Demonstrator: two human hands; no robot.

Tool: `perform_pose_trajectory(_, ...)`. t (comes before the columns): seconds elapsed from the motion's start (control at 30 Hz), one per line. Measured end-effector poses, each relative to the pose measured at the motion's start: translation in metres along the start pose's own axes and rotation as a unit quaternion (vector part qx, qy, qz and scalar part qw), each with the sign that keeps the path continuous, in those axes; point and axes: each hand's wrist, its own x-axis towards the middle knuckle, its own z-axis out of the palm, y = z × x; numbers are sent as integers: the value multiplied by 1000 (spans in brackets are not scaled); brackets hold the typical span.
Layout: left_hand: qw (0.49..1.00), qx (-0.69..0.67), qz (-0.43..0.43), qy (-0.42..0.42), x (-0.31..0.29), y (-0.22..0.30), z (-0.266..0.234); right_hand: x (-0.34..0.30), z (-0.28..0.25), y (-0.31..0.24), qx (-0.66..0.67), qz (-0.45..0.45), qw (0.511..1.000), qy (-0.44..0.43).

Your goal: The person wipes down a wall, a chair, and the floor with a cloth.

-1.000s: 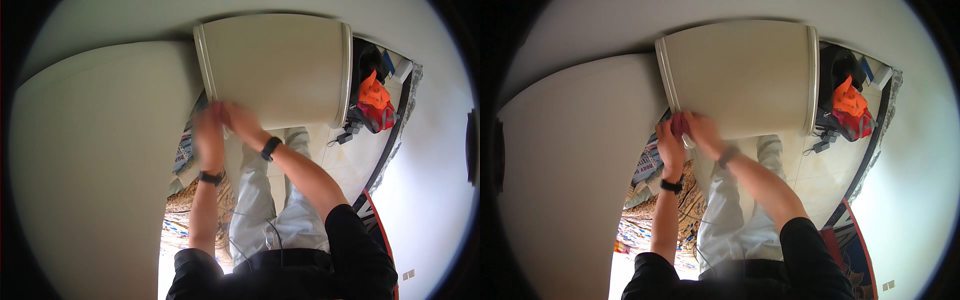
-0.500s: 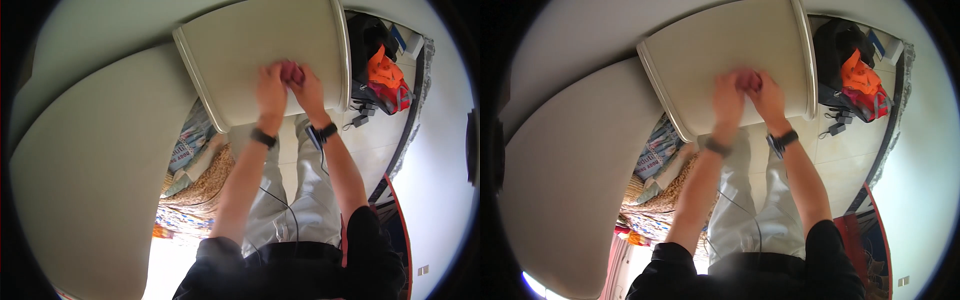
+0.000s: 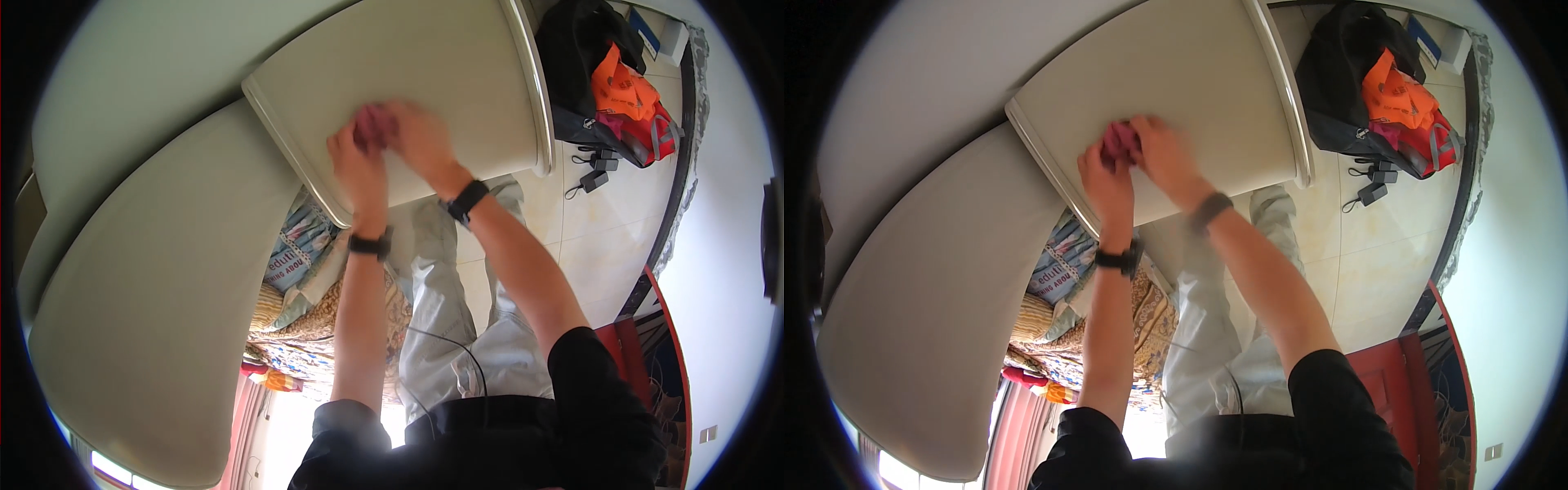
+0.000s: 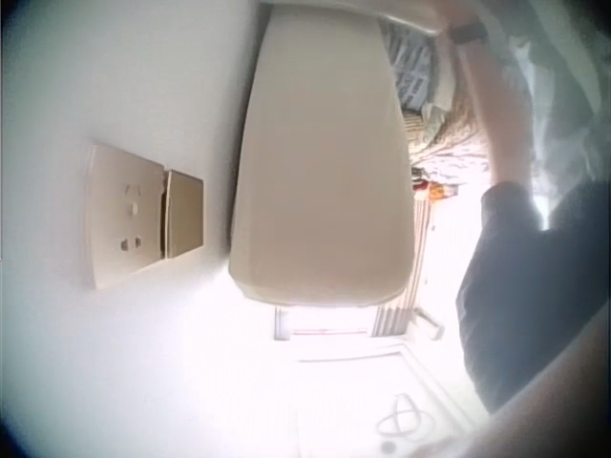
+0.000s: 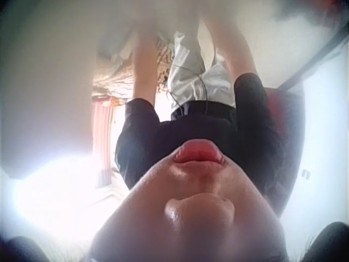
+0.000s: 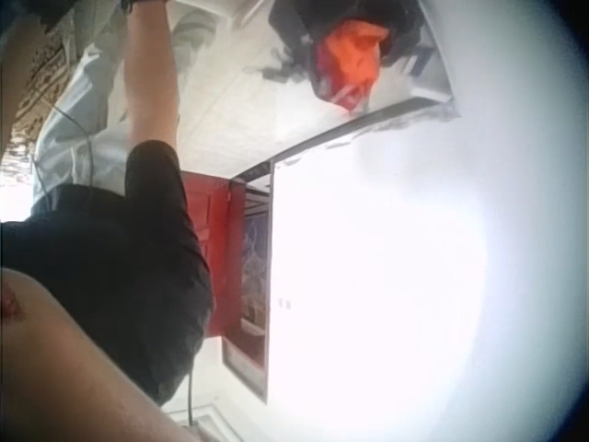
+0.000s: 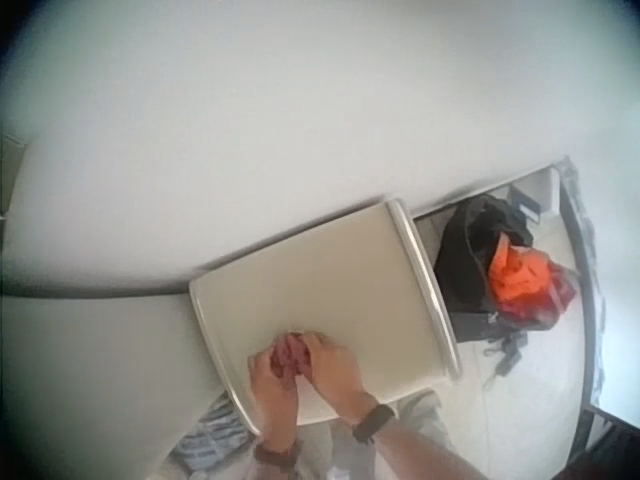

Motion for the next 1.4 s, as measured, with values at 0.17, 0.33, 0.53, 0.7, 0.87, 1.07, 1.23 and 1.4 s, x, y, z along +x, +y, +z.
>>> perform_pose_trajectory(0.17, 996, -30, 81, -21, 36, 66, 51, 33, -69, 30, -63, 64, 994, 62)
perform_pose_trajectory(0.33, 980, -25, 52, -192, -20, 104, 88, -18, -146, 52, -203, 90, 974, 37)
perform_pose_trajectory(0.53, 957, -149, 17, -249, -98, 104, 87, -102, -161, 78, -176, 123, 977, 10)
perform_pose_trajectory(0.7, 949, -240, -25, -205, -85, 128, 94, -85, -171, 80, -130, 96, 983, 83)
perform_pose_trajectory(0.87, 973, -162, 124, -106, 18, 160, 118, 18, -181, 90, -167, 35, 972, 161)
perform_pose_trajectory(1.07, 974, -179, 124, -61, 48, 173, 137, 55, -198, 95, -217, 12, 967, 134)
perform_pose_trajectory(1.23, 967, -167, 68, -183, -16, 153, 120, -13, -197, 98, -193, 79, 977, 37)
perform_pose_trajectory(1.4, 957, -173, 10, -234, -104, 145, 115, -105, -200, 115, -192, 111, 975, -20)
